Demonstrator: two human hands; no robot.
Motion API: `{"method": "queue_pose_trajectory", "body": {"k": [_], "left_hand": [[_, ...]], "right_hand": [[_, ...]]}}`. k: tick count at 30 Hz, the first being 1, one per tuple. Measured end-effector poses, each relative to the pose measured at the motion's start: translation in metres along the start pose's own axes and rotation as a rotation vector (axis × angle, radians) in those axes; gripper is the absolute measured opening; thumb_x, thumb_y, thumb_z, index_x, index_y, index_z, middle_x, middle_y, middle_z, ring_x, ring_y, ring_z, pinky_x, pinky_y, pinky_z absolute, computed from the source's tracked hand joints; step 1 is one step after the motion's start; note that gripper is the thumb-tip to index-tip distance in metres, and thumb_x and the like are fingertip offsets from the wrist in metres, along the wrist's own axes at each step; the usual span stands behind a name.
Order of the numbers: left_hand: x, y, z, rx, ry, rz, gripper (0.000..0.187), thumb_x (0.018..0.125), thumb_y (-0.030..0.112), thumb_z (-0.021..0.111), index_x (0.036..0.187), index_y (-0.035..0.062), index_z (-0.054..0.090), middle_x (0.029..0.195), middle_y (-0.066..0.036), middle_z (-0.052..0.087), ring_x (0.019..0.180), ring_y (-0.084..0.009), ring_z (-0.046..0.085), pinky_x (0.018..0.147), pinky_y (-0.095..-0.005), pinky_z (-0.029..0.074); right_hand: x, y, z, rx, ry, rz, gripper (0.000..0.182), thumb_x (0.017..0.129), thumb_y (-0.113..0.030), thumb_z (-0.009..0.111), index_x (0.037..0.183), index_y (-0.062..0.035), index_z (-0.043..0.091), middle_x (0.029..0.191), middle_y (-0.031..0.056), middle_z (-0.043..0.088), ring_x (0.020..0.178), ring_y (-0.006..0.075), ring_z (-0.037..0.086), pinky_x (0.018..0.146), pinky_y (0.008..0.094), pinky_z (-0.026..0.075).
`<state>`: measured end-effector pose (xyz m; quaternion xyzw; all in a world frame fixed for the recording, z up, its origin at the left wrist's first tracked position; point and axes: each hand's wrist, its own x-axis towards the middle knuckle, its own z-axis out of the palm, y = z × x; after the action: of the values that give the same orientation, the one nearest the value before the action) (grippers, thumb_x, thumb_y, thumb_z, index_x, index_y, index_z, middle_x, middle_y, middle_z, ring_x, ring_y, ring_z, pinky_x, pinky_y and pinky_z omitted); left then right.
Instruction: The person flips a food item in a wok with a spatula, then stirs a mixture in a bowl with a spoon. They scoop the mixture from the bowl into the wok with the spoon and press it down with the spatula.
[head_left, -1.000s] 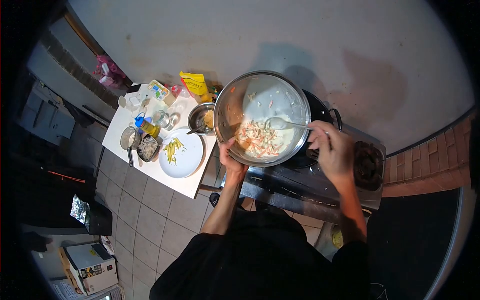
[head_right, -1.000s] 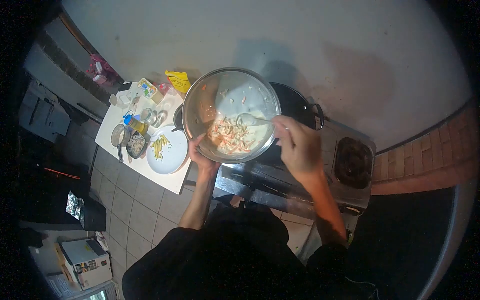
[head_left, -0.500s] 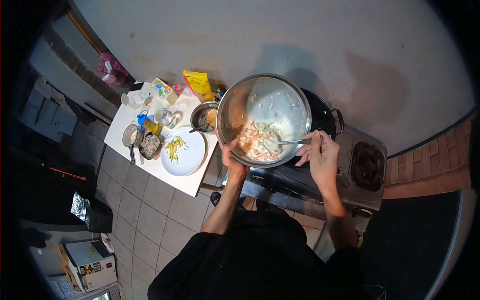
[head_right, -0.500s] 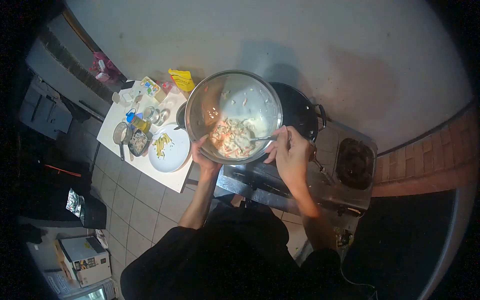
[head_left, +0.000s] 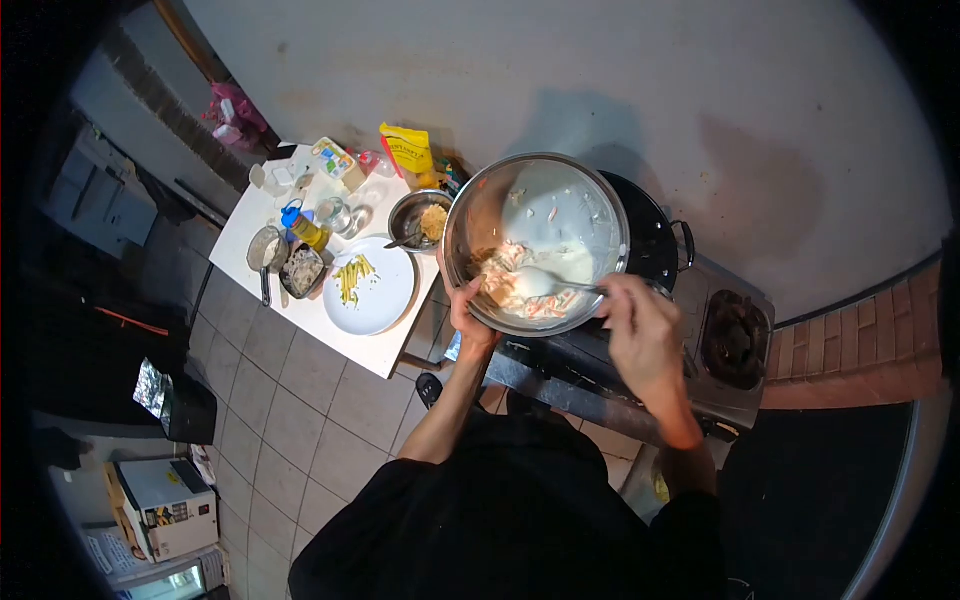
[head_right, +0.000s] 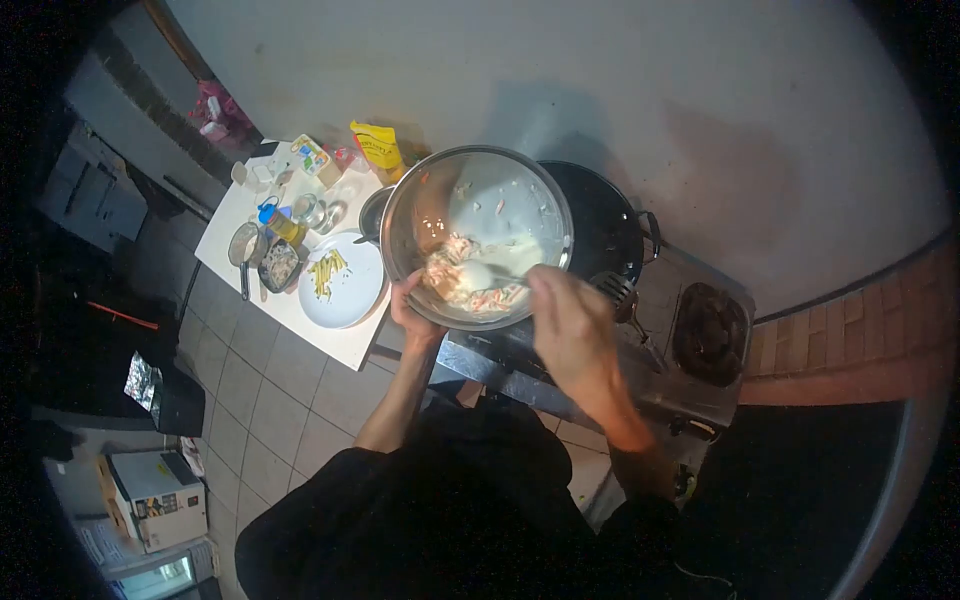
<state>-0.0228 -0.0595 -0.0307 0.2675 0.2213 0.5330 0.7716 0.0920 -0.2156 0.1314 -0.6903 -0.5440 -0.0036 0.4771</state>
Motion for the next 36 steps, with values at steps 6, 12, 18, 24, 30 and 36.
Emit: {"method": "queue_pose_trajectory", "body": {"k": [6,12,18,24,30,36], "left_hand": [[0.017,-0.029,-0.035,-0.033,-0.068,0.037,0.061,0.081,0.035,0.036,0.117,-0.0121,0.049,0.117,-0.024,0.054,0.107,-0.0335,0.054,0.095,-0.0412,0.042],[0.004,-0.01,-0.019,-0.073,-0.018,0.087,0.054,0.081,0.031,0.038,0.113,-0.0107,0.05,0.113,-0.023,0.055,0.104,-0.0325,0.055,0.092,-0.0414,0.044],[0.0,0.0,-0.014,-0.136,0.046,0.14,0.046,0.08,0.026,0.042,0.109,-0.0084,0.052,0.111,-0.022,0.056,0.103,-0.0313,0.056,0.09,-0.041,0.045],[-0.004,-0.001,-0.022,-0.045,0.045,0.148,0.05,0.08,0.027,0.04,0.111,-0.0104,0.051,0.111,-0.022,0.056,0.103,-0.0313,0.056,0.091,-0.0404,0.045],[-0.007,-0.005,-0.037,-0.081,-0.003,-0.051,0.055,0.081,0.03,0.036,0.11,-0.0137,0.052,0.114,-0.024,0.055,0.104,-0.0314,0.055,0.092,-0.0385,0.044],[-0.004,-0.015,-0.051,0.017,0.022,0.098,0.049,0.082,0.026,0.037,0.107,-0.0127,0.053,0.113,-0.024,0.055,0.103,-0.0307,0.055,0.091,-0.0387,0.045]], "right_hand": [[0.002,-0.006,0.007,0.055,-0.042,-0.068,0.011,0.085,-0.001,0.054,0.095,0.0027,0.057,0.076,0.0181,0.061,0.067,0.0348,0.061,0.059,0.0383,0.047],[-0.004,-0.007,-0.006,-0.05,-0.026,0.042,0.009,0.086,-0.002,0.053,0.093,0.0018,0.056,0.075,0.018,0.06,0.068,0.0349,0.06,0.059,0.0387,0.046],[0.012,-0.008,-0.035,-0.401,0.061,-0.136,0.017,0.093,-0.009,0.044,0.091,0.0006,0.058,0.067,0.0093,0.06,0.056,0.0157,0.058,0.055,0.0292,0.045],[-0.005,0.027,0.01,0.114,-0.056,0.342,0.017,0.094,-0.01,0.044,0.086,0.0024,0.053,0.053,0.0088,0.056,0.041,0.0183,0.055,0.043,0.0318,0.045],[-0.004,0.038,0.035,0.51,0.061,0.528,0.028,0.098,-0.013,0.037,0.087,0.0089,0.051,0.056,0.0114,0.055,0.042,0.0106,0.052,0.038,0.0252,0.047],[-0.005,0.048,0.03,0.726,0.174,0.612,0.03,0.099,-0.019,0.039,0.085,0.0033,0.053,0.058,0.0121,0.056,0.041,0.0092,0.048,0.037,0.0262,0.048]]}}
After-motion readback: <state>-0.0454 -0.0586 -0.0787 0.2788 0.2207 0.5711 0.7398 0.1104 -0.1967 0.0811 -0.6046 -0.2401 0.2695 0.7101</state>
